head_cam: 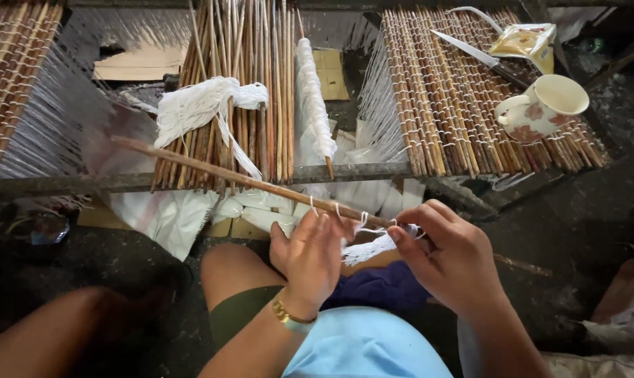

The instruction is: Tying white cotton wicks onto a wooden rod in preparation for candle dipping.

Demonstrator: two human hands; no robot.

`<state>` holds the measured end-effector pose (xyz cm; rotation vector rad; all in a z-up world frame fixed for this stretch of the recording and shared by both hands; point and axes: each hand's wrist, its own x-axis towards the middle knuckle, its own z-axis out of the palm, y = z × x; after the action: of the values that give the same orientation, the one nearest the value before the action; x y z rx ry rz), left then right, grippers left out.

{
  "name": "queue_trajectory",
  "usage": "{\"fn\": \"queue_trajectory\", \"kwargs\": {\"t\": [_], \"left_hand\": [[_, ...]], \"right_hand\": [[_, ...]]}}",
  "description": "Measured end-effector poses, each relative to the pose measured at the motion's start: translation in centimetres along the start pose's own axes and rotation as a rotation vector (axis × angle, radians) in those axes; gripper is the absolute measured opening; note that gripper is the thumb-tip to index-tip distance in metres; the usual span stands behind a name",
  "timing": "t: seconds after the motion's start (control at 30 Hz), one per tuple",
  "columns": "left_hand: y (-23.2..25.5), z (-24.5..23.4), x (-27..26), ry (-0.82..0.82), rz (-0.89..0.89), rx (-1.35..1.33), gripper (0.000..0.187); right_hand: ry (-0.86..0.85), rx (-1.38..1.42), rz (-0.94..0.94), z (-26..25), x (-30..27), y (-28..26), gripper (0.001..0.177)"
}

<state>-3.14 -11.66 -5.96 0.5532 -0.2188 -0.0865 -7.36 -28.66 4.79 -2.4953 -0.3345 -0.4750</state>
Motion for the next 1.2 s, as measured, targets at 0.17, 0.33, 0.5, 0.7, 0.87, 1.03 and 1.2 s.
{"fn": "queue_trajectory", "kwargs": {"t": [0.17,0.33,0.5,0.7,0.87,1.03,1.2], "left_hand": [[2.3,1.1,-0.2,-0.06,0.129,0.697,0.015],[3.3,0.5,0.0,-0.07,0.124,0.539,0.022],[2.6,-0.3,0.4,-0.106,0.034,-0.112,0.007],[3.0,1.7,0.8,0.047,-0.151,-0.581,0.039],[5.5,0.1,1.4,-0.045,0.069,-0.567,0.033],[5.5,-0.5,1.4,-0.078,0.087,-0.535,0.042],[5.3,-0.1,1.4,-0.051,0.076,-0.558,0.029]], "right_hand": [[-0.002,-0.019,0.002,-0.3,0.1,0.3,0.02],[-0.001,-0.038,0.016,-0.5,-0.2,0.5,0.017],[-0.014,0.023,0.025,-0.3,-0.1,0.9,0.02],[0.03,-0.011,-0.047,0.8,0.0,0.3,0.02],[0.037,-0.109,0.022,-0.7,-0.7,2.3,0.01],[-0.011,-0.078,0.161,-2.3,-2.0,4.1,0.009],[0.009,-0.106,0.193,-3.9,-2.2,3.7,0.013]]}}
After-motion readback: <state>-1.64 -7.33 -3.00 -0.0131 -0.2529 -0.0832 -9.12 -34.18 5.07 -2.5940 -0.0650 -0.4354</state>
